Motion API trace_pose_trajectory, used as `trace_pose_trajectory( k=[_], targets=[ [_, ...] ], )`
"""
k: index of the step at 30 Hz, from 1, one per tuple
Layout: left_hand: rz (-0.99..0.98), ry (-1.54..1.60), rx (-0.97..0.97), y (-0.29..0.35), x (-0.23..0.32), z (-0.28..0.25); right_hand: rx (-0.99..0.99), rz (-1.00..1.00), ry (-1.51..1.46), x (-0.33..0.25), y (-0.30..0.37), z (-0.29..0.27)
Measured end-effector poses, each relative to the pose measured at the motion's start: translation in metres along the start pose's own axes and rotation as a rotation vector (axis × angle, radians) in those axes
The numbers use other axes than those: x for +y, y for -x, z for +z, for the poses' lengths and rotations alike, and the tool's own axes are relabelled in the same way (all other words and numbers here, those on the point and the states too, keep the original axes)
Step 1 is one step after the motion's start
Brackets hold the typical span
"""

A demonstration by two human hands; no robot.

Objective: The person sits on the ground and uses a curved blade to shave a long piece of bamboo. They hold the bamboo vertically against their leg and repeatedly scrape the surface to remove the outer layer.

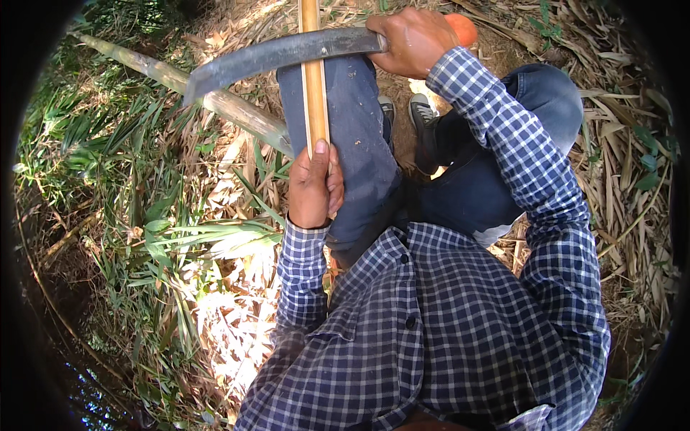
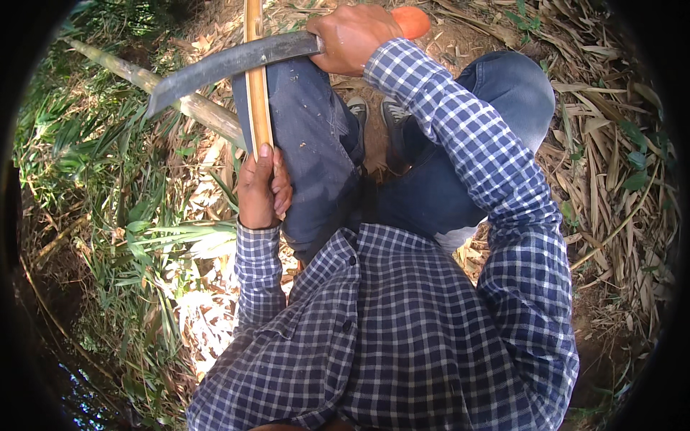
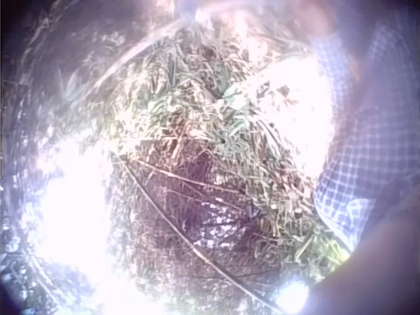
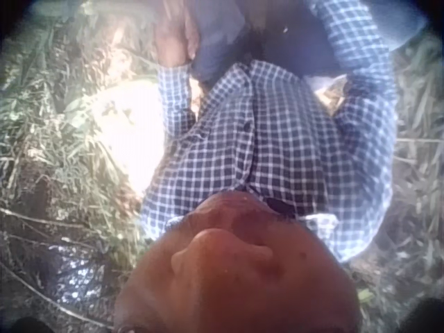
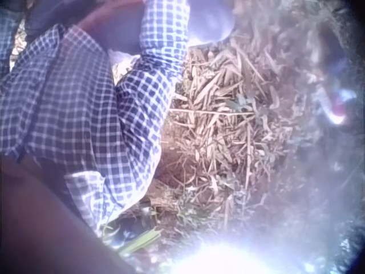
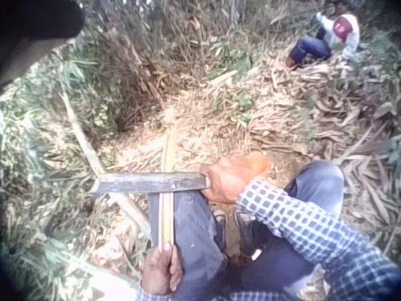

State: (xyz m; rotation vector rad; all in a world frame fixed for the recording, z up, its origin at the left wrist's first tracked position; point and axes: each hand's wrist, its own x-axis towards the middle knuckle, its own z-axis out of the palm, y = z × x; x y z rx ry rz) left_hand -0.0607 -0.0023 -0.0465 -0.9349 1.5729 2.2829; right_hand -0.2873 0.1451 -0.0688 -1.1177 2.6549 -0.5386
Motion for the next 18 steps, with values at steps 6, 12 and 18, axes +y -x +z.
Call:
trace_pose_trajectory(
  k=[6, 12, 18],
  targets=[
    [-0.013, 0.003, 0.023, 0.001, 0.000, 0.003, 0.054, 0.124, -0.080, 0.001, -0.013, -0.001],
    [-0.012, 0.013, 0.015, 0.002, -0.001, 0.001, 0.076, 0.110, -0.109, 0.007, -0.026, 0.007],
    [-0.022, 0.015, 0.024, 0.003, 0.000, 0.001, 0.038, 0.064, -0.025, 0.000, -0.017, -0.001]
  ],
)
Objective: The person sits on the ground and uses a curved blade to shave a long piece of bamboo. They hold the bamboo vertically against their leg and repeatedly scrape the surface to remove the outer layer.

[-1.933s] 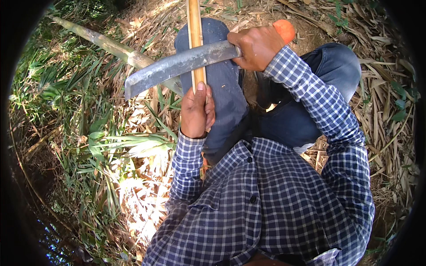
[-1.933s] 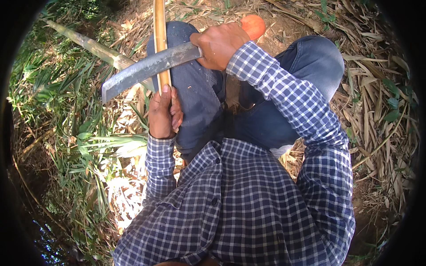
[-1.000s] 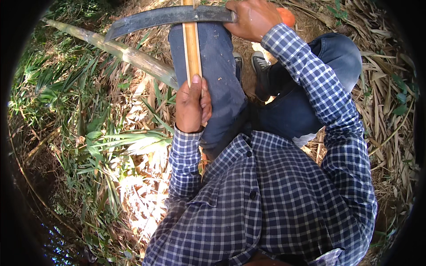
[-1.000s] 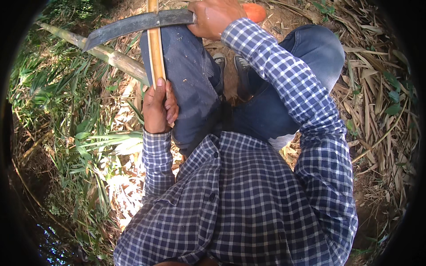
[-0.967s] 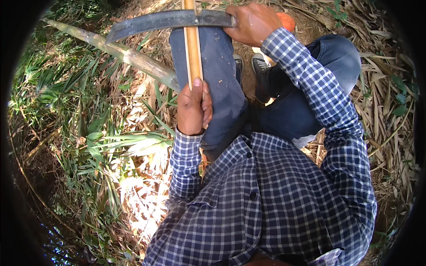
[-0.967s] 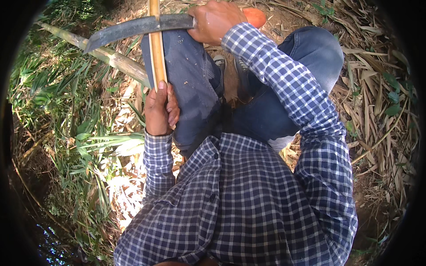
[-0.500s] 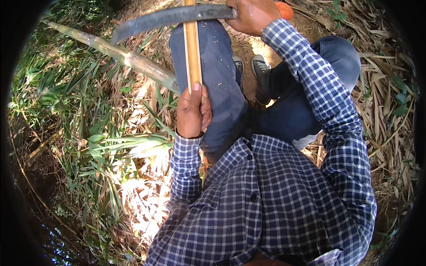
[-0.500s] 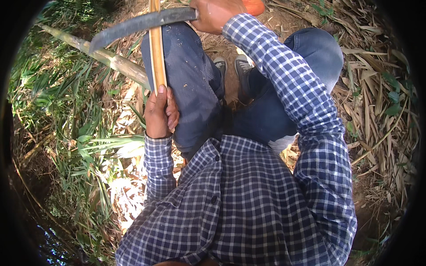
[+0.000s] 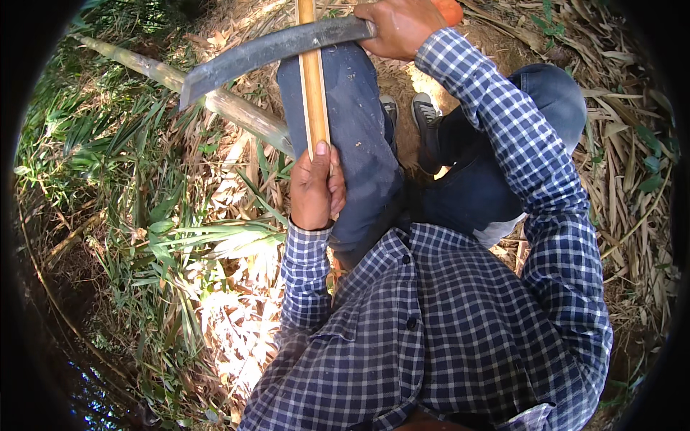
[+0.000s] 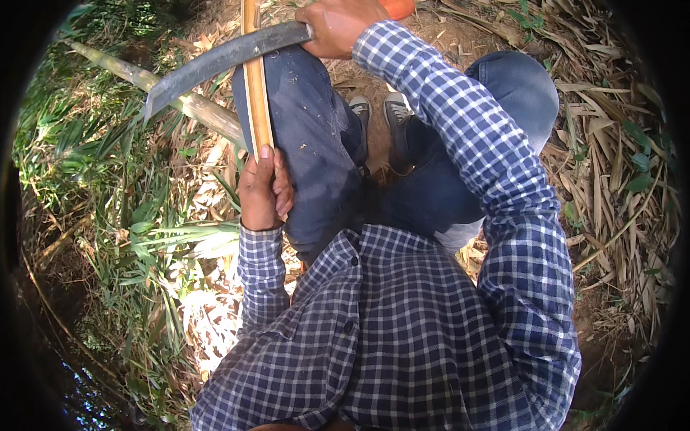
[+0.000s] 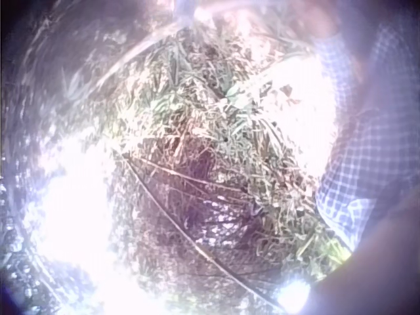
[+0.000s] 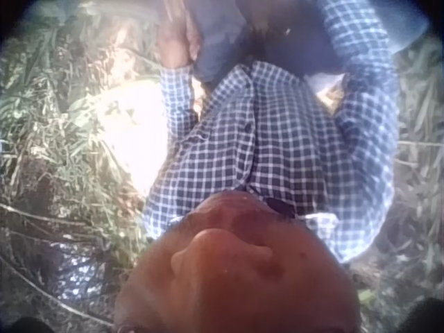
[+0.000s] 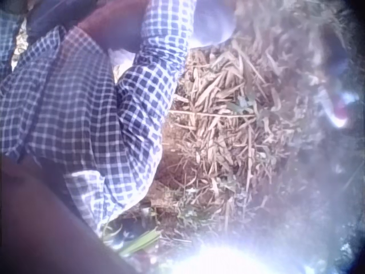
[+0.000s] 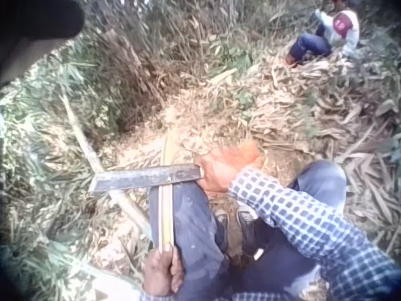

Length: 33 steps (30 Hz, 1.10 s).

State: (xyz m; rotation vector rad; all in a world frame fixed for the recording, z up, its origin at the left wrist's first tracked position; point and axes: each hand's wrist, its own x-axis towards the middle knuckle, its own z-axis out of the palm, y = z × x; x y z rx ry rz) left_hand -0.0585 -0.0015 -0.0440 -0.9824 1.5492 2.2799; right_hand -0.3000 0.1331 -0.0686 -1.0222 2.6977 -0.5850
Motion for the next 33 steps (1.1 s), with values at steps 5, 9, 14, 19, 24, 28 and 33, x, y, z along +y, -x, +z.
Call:
trace_pose_trajectory(
  k=[5, 9, 14, 19, 24, 28, 33],
  targets=[
    [0.004, -0.008, 0.004, 0.001, -0.001, 0.002, -0.001, 0.017, -0.006, 0.001, -0.008, 0.001],
    [-0.004, -0.001, 0.004, 0.001, 0.002, 0.003, 0.031, 0.010, -0.056, 0.014, -0.017, 0.011],
    [0.003, -0.025, 0.016, 0.003, 0.003, 0.004, 0.017, 0.052, -0.055, -0.005, -0.007, -0.004],
    [-0.020, -0.027, 0.040, 0.001, 0.007, 0.008, -0.003, 0.148, -0.052, 0.013, -0.031, 0.002],
    [-0.011, -0.026, 0.023, 0.006, 0.003, 0.002, -0.018, 0.022, 0.018, 0.005, -0.022, -0.003],
    [-0.018, -0.069, 0.018, 0.003, 0.004, 0.006, 0.146, 0.446, -0.083, 0.049, -0.062, 0.000],
    [-0.020, 0.025, 0.018, 0.004, 0.005, 0.002, 0.343, 0.626, -0.966, 0.109, -0.072, 0.009]
  ],
)
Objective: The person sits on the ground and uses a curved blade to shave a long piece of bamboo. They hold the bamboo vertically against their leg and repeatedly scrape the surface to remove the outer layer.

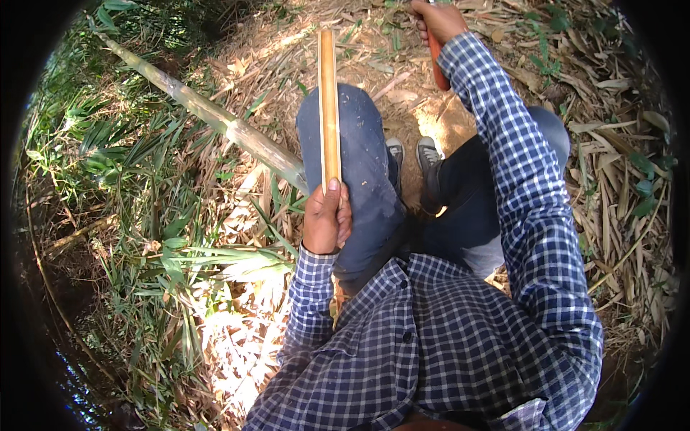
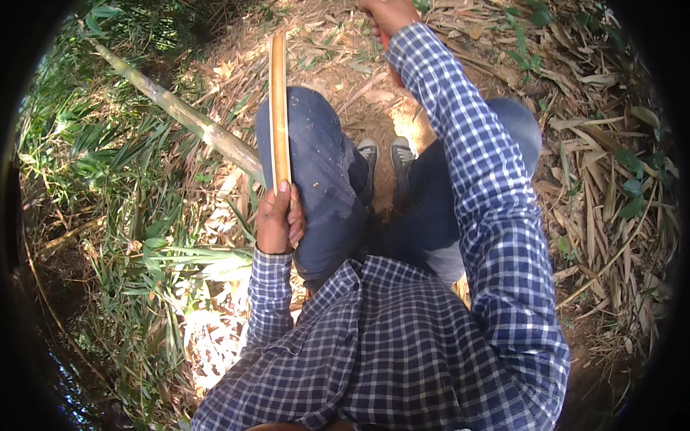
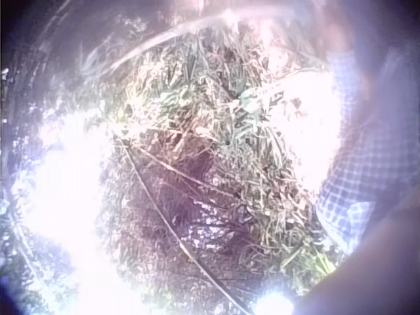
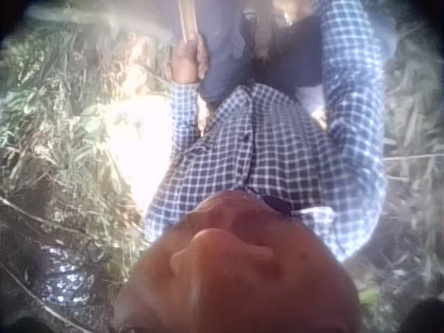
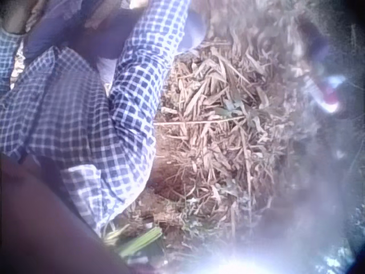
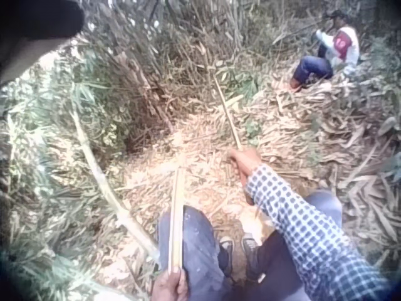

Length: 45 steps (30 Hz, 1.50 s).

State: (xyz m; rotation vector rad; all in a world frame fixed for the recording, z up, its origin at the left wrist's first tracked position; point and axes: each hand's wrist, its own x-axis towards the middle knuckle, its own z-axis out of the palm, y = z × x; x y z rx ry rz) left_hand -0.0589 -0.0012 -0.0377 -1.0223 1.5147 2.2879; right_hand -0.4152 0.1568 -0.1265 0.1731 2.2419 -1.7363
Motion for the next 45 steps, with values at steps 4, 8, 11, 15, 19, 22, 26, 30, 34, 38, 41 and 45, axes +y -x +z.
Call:
trace_pose_trajectory(
  k=[4, 8, 11, 15, 19, 22, 26, 30, 34, 38, 41, 45],
  targets=[
    [-0.040, 0.069, -0.124, -0.008, 0.004, -0.009, -0.516, 0.090, -0.735, -0.063, 0.060, -0.023],
    [-0.011, 0.093, -0.112, -0.008, 0.002, -0.009, -0.417, 0.037, -0.660, -0.054, 0.124, -0.024],
    [0.020, 0.061, -0.109, -0.012, 0.002, -0.006, -0.316, 0.266, -0.603, -0.003, 0.166, -0.018],
    [0.027, 0.029, -0.093, -0.008, 0.000, -0.005, -0.359, 0.592, -0.731, 0.032, 0.229, -0.001],
    [0.041, -0.013, -0.092, -0.011, -0.003, -0.002, -0.413, 0.521, -0.676, 0.056, 0.274, -0.002],
    [0.061, -0.047, -0.077, -0.013, -0.004, -0.003, -0.421, 0.403, -0.675, 0.063, 0.292, -0.005],
    [0.109, -0.058, -0.065, -0.013, -0.009, -0.004, -0.422, 0.386, -0.574, 0.079, 0.302, -0.006],
    [0.161, -0.064, -0.044, -0.012, -0.012, -0.006, -0.465, 0.228, -0.574, 0.068, 0.323, -0.008],
    [0.148, -0.040, -0.049, -0.012, -0.013, -0.010, -0.472, 0.201, -0.470, 0.065, 0.348, -0.003],
    [0.142, -0.050, -0.074, -0.013, -0.009, -0.005, -0.413, 0.184, -0.400, 0.048, 0.348, -0.011],
    [0.127, -0.023, -0.107, -0.010, -0.006, 0.003, -0.397, 0.109, -0.288, 0.002, 0.347, -0.032],
    [0.113, -0.028, -0.324, 0.003, 0.016, 0.042, -0.226, -0.275, -0.087, -0.029, 0.341, -0.072]
  ],
)
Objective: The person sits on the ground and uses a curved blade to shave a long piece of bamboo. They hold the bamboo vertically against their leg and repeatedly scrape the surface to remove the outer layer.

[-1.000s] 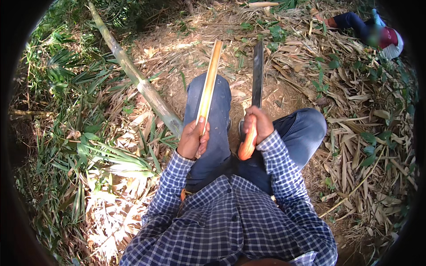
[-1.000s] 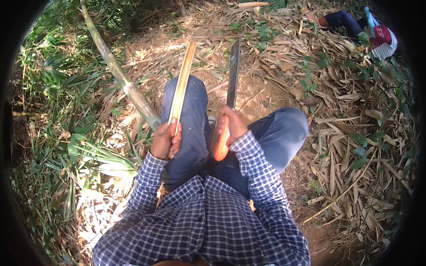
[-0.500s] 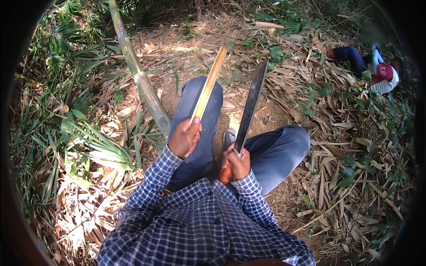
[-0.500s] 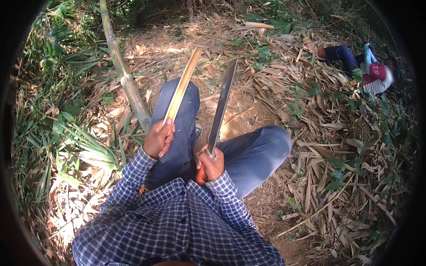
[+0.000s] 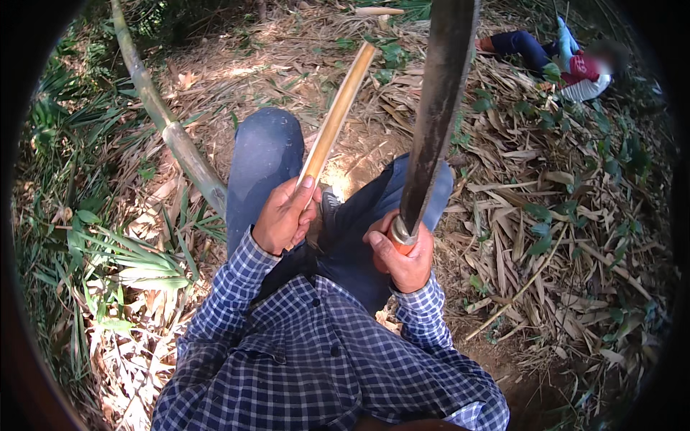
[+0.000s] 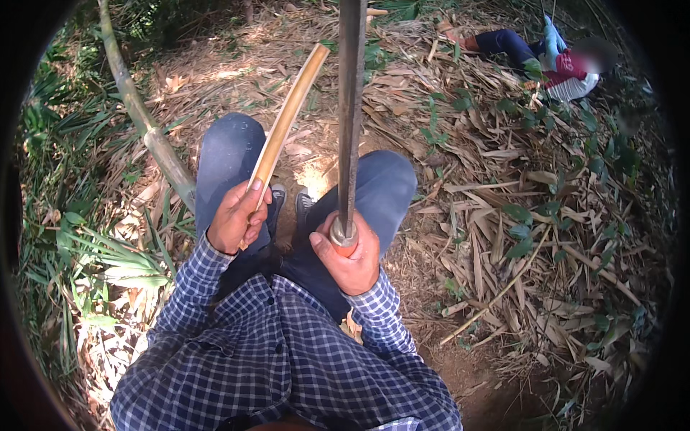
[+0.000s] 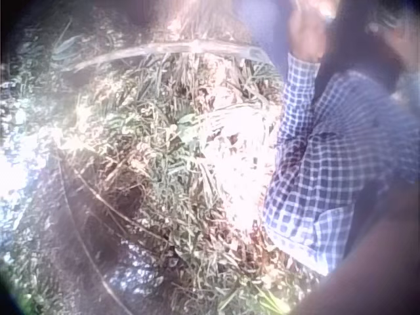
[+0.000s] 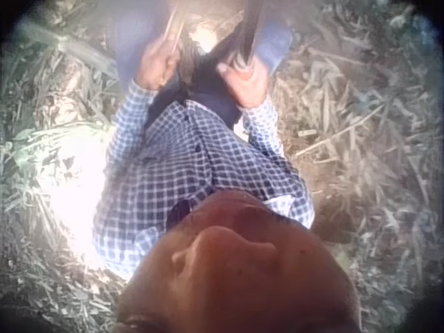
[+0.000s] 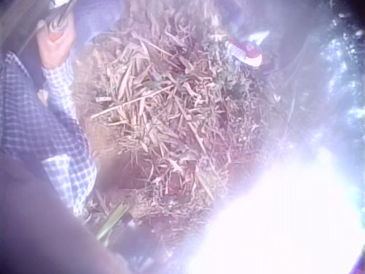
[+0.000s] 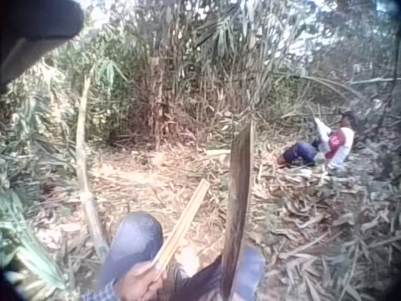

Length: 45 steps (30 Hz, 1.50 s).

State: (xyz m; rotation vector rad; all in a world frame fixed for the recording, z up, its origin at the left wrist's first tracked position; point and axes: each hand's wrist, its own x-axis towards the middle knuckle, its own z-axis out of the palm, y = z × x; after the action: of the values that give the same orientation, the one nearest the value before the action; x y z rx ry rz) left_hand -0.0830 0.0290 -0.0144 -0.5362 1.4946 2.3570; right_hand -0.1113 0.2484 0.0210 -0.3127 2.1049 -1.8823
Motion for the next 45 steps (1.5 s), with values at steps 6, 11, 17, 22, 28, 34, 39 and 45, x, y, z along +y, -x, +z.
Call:
trace_pose_trajectory(
  k=[6, 11, 17, 22, 28, 34, 39, 45],
  targets=[
    [-0.048, -0.104, -0.315, -0.033, 0.010, 0.065, 0.343, -0.009, 0.390, -0.005, 0.005, -0.061],
    [-0.173, -0.171, -0.334, -0.056, -0.001, 0.086, 0.349, 0.087, 0.817, 0.029, 0.019, -0.076],
    [-0.213, -0.217, -0.264, -0.051, -0.001, 0.085, 0.169, 0.049, 1.090, 0.038, 0.018, -0.084],
    [-0.231, -0.191, -0.223, -0.038, 0.002, 0.080, 0.176, 0.061, 0.946, 0.045, -0.004, -0.094],
    [-0.220, -0.175, -0.200, -0.025, 0.006, 0.069, 0.096, 0.038, 1.022, 0.055, -0.021, -0.097],
    [-0.234, -0.149, -0.133, -0.007, 0.012, 0.057, 0.006, -0.050, 1.030, 0.047, -0.028, -0.092],
    [-0.249, -0.191, -0.136, 0.006, 0.018, 0.055, 0.032, -0.044, 1.057, 0.052, -0.037, -0.103],
    [-0.267, -0.151, -0.114, 0.008, 0.010, 0.053, -0.062, 0.010, 1.001, 0.040, -0.021, -0.089]
  ],
)
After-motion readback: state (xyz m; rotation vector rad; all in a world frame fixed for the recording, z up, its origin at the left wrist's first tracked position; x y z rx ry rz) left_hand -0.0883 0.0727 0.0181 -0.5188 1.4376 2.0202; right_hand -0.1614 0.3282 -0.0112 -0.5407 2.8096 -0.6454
